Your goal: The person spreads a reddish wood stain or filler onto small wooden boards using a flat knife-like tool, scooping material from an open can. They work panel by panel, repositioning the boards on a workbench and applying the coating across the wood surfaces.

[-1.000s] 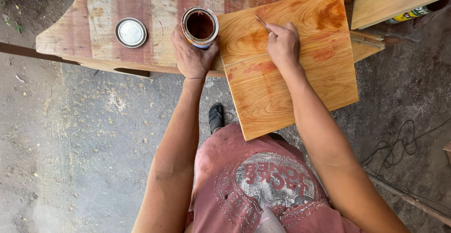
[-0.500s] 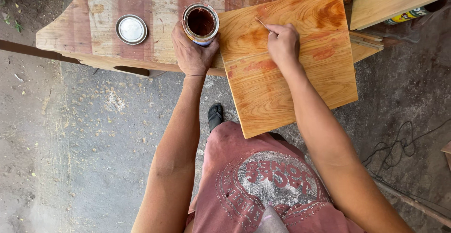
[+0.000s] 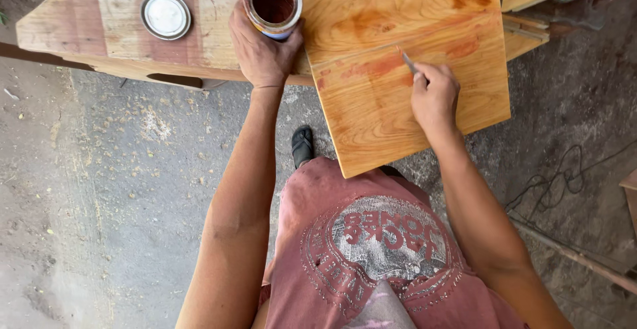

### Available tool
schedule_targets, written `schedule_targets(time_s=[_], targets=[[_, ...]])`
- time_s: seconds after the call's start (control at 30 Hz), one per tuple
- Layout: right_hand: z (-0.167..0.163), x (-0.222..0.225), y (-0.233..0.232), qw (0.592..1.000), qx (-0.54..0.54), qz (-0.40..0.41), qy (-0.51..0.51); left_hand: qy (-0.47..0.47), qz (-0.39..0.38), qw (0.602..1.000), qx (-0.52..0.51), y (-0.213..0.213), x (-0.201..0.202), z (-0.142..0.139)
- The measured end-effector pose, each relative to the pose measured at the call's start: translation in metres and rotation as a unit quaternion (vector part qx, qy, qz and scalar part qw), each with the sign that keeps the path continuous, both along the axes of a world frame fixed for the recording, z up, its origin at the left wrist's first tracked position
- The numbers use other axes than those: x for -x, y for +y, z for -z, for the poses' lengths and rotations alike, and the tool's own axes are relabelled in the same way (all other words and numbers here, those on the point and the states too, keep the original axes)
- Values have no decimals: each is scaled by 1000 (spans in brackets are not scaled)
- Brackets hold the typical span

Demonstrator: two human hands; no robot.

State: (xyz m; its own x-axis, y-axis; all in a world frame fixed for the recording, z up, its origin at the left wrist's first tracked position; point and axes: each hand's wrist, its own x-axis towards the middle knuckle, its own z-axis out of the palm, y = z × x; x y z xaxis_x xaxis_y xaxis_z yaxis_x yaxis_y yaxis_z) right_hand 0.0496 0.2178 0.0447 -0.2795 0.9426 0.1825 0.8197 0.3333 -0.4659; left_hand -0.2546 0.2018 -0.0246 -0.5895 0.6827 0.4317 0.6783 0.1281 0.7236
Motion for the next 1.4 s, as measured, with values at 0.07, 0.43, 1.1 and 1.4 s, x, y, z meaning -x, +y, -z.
schedule_targets(time_s=[0.07,0.43,1.1,1.4], targets=[[8,-11,-15,1000,7,24,1,12,-2,1000,-2,1,1,2],[23,20,-31,1000,3,-4,5,0,3,1000,0,0,4,-2],[16,41,-45,999,38,5,-10,10,-5,1000,-3,3,4,-8],[26,69,-65,993,40,-105,23,1,-7,1000,-17,3,3,-8]])
